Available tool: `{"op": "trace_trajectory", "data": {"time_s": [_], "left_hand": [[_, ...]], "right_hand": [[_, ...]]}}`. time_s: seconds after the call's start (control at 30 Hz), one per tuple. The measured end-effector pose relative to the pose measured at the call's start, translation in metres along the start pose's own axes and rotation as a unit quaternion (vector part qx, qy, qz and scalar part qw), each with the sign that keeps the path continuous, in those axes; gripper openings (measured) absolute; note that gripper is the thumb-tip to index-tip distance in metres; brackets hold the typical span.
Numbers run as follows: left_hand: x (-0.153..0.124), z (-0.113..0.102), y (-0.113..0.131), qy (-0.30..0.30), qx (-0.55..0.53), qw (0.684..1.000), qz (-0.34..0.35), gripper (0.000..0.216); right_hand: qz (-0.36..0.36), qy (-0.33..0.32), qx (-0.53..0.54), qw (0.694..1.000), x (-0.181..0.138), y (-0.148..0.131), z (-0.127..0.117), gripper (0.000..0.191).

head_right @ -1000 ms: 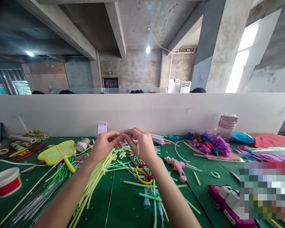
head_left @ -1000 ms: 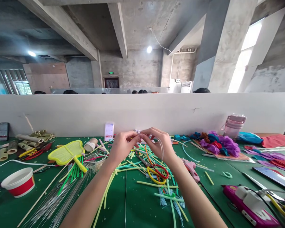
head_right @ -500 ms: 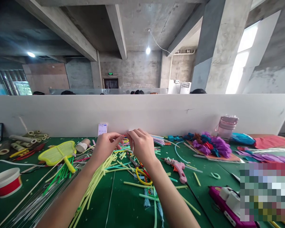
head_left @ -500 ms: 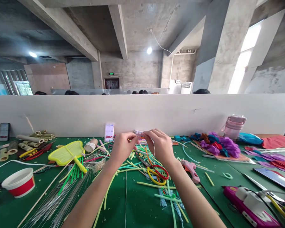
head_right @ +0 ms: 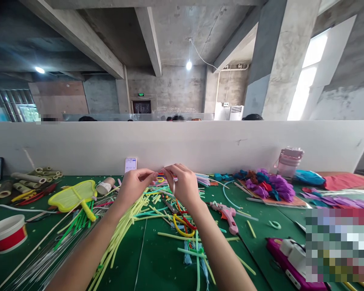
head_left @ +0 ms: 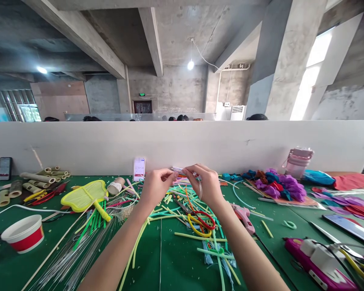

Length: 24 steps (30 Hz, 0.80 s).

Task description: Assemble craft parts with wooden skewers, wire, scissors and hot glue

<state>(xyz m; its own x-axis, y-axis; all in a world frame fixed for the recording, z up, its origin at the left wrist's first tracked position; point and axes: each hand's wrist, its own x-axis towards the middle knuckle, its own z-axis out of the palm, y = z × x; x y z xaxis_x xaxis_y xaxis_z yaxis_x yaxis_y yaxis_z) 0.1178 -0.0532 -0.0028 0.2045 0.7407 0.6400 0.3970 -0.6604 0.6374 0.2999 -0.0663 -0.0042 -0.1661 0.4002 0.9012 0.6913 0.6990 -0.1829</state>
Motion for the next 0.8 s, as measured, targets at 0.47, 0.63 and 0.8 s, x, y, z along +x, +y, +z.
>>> {"op": "trace_trajectory", "data": {"time_s": [0.47, 0.63, 0.8], "left_hand": [[-0.001, 0.002, 0.002, -0.015, -0.037, 0.999, 0.015, 0.038], [-0.001, 0.003, 0.000, -0.003, 0.026, 1.000, 0.015, 0.034], [0.000, 0.004, -0.002, 0.003, 0.051, 0.999, -0.002, 0.039]], "right_hand": [[0.032, -0.028, 0.048, 0.998, 0.000, -0.002, 0.000, 0.018], [0.014, -0.037, 0.013, 0.999, 0.000, 0.001, 0.002, 0.023], [-0.015, -0.023, -0.053, 0.998, -0.001, -0.004, 0.006, 0.025]]}}
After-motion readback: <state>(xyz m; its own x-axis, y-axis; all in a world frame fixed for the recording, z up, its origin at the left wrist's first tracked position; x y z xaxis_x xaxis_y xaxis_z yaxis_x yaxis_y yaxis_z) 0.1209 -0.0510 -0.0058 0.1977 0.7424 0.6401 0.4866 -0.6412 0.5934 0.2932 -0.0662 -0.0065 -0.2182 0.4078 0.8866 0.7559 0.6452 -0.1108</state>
